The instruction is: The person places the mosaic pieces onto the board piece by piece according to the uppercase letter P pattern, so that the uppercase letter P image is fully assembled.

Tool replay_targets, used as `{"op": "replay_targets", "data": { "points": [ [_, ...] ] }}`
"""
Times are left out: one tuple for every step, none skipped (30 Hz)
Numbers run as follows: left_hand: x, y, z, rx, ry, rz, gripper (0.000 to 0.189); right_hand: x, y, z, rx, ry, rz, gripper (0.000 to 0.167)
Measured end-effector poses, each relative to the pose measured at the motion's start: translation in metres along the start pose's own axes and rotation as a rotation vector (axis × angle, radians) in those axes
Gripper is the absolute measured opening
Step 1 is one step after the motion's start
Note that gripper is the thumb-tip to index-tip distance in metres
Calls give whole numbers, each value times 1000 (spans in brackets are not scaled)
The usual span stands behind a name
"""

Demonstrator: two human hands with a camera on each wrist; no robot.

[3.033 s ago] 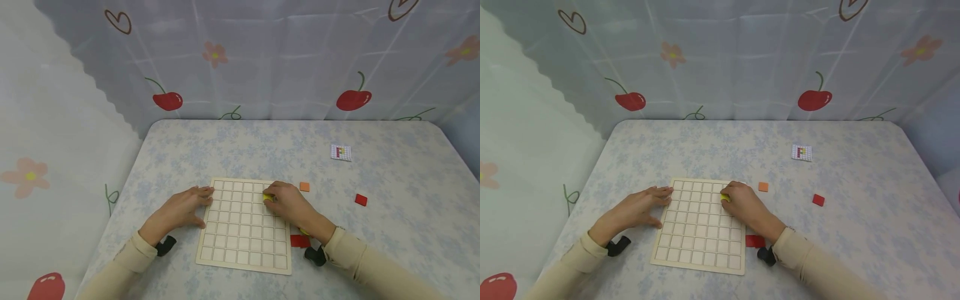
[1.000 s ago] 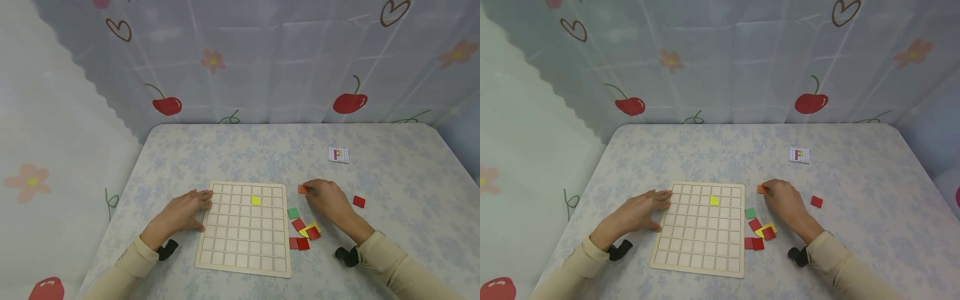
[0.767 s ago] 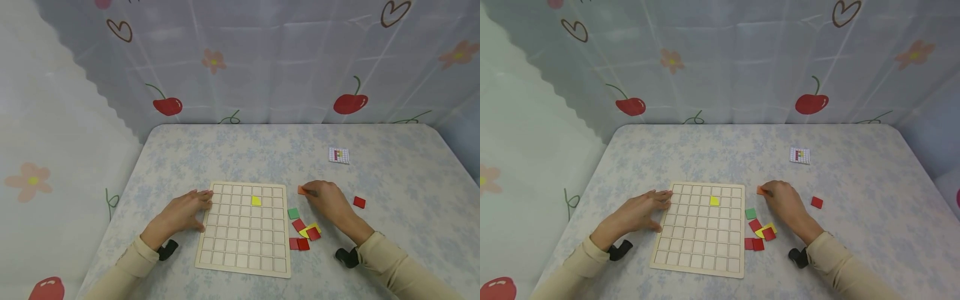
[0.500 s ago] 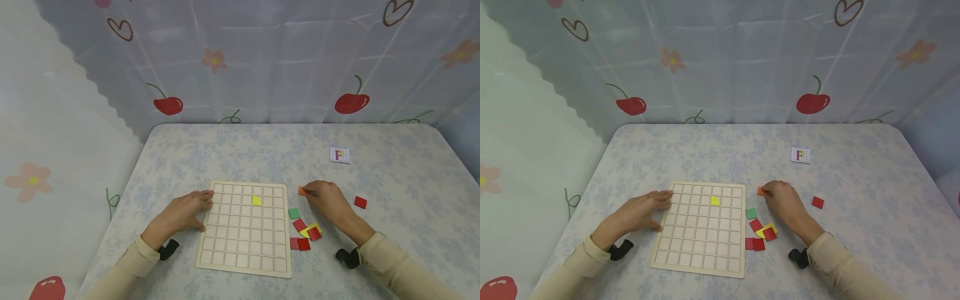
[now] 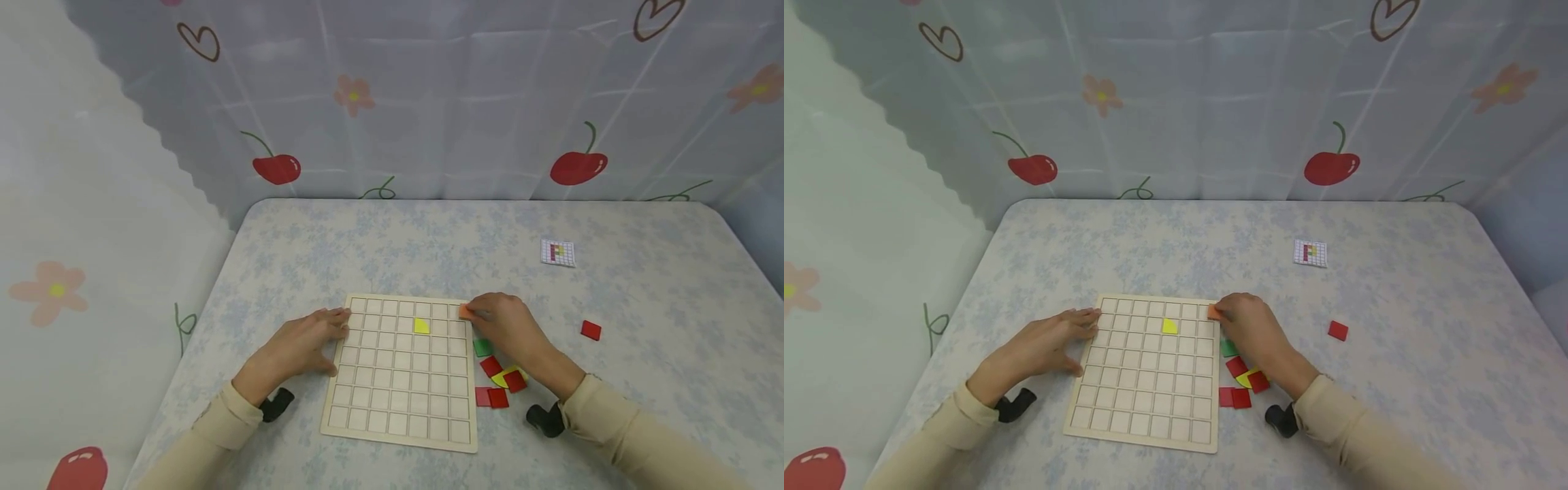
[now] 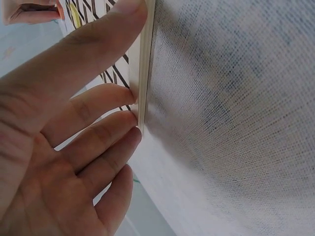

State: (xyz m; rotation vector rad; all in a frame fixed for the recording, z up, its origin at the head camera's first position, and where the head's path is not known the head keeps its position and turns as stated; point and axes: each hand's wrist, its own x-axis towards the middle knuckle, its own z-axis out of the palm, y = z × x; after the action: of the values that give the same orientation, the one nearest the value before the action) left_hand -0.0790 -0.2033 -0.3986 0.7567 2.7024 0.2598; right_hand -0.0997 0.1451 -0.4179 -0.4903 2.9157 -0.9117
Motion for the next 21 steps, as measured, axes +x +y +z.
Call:
{"op": "replay_targets", "data": {
  "points": [
    [0,0,0,-1,1,0,72,2,-4,2,15,-8,-12,27],
    [0,-1,1,0,3,2,72,3,-7,5,26,-15,-26,26],
    [-1,-1,1,3,4,3,72,5,-11,7,38,-20,-43,25],
    [-1,-2,2,4,6,5,72,7,-15,10,50,-22,-62,24],
    [-1,-2,2,7,8,9,72,9,-19,13,63,-26,-77,23],
    [-1,-2,2,10,11,13,72,11,-23,16,73,-29,-98,21],
    [-1,-2,2,13,13,17,72,13,-27,19,78,-29,-122,20],
    [0,-2,2,19,17,21,72,16,-32,22,82,-30,-149,18],
    [0,-2,2,19,19,23,72,18,-36,25,84,-32,-178,17],
    [0,-2,2,20,21,24,72,20,-40,28,83,-36,-203,16],
    [0,-2,2,20,22,25,71,22,-44,31,73,-40,-229,15],
    [0,-2,2,19,24,24,71,24,-47,33,66,-43,-250,14],
    [0,-2,2,16,23,24,71,25,-50,36,64,-50,-258,14],
    [0,-2,2,15,24,24,71,27,-53,37,66,-59,-261,13],
    [0,-2,2,11,24,23,71,28,-55,39,62,-67,-259,13],
    [0,-2,2,10,25,22,72,29,-57,41,59,-75,-253,12],
    [0,-2,2,8,26,23,72,29,-58,42,54,-80,-247,12],
    [0,-2,2,7,26,22,72,30,-59,43,58,-88,-235,12],
    [0,-2,2,5,25,21,72,30,-60,44,55,-95,-226,13],
    [0,-3,2,6,25,20,72,31,-61,45,52,-101,-221,13],
    [0,-3,2,4,24,17,72,31,-62,46,47,-105,-221,13]
  ]
}}
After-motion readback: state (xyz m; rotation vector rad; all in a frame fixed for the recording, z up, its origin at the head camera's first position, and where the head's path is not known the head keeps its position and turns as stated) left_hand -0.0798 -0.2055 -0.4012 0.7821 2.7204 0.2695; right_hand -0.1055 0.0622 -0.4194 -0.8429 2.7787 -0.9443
